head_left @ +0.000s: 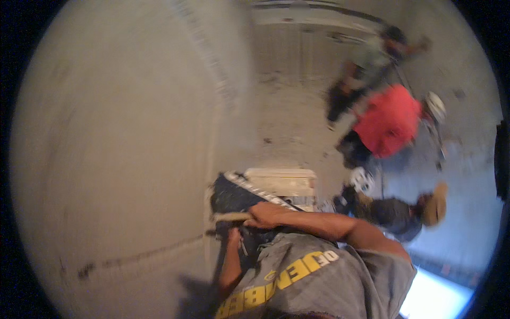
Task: The person carves a vertical channel into a concrete wall using a hammer and a chisel.
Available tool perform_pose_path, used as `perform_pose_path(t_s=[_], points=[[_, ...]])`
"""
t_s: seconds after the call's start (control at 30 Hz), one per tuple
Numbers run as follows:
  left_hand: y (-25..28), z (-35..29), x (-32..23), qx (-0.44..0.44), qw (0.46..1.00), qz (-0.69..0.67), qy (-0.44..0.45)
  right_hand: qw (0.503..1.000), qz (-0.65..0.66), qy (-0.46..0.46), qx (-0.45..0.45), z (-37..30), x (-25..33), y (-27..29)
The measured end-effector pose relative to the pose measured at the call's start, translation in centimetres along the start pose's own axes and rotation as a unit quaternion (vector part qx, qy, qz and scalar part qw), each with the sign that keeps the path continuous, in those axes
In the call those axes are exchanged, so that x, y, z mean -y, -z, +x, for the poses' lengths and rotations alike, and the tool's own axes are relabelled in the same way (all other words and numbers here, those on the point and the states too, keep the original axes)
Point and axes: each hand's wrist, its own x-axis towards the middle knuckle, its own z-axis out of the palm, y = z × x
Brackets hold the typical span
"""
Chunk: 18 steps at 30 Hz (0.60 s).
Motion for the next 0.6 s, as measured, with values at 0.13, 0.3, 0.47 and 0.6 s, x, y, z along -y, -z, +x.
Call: perform_pose_path(t_s=[0.13, 0.3, 0.47, 0.6], points=[[2.8, -5.5, -2.0, -0.149, 0.936, 0.101, -0.302, 1.0, -0.002, -0.001, -0.021, 0.7, -0.7, -1.0], [8.7, -14.8, -7.1, -0.228, 0.902, 0.16, -0.329, 0.998, -0.052, -0.007, -0.044, 1.1, -0.2, -1.1], [12.9, -22.2, -10.3, -0.268, 0.819, 0.151, -0.484, 0.997, -0.054, 0.039, -0.048, 1.7, -0.7, -1.3], [14.9, -31.0, -14.2, -0.267, 0.743, 0.086, -0.607, 0.997, -0.028, 0.061, -0.044, 1.3, 0.0, -1.2]])
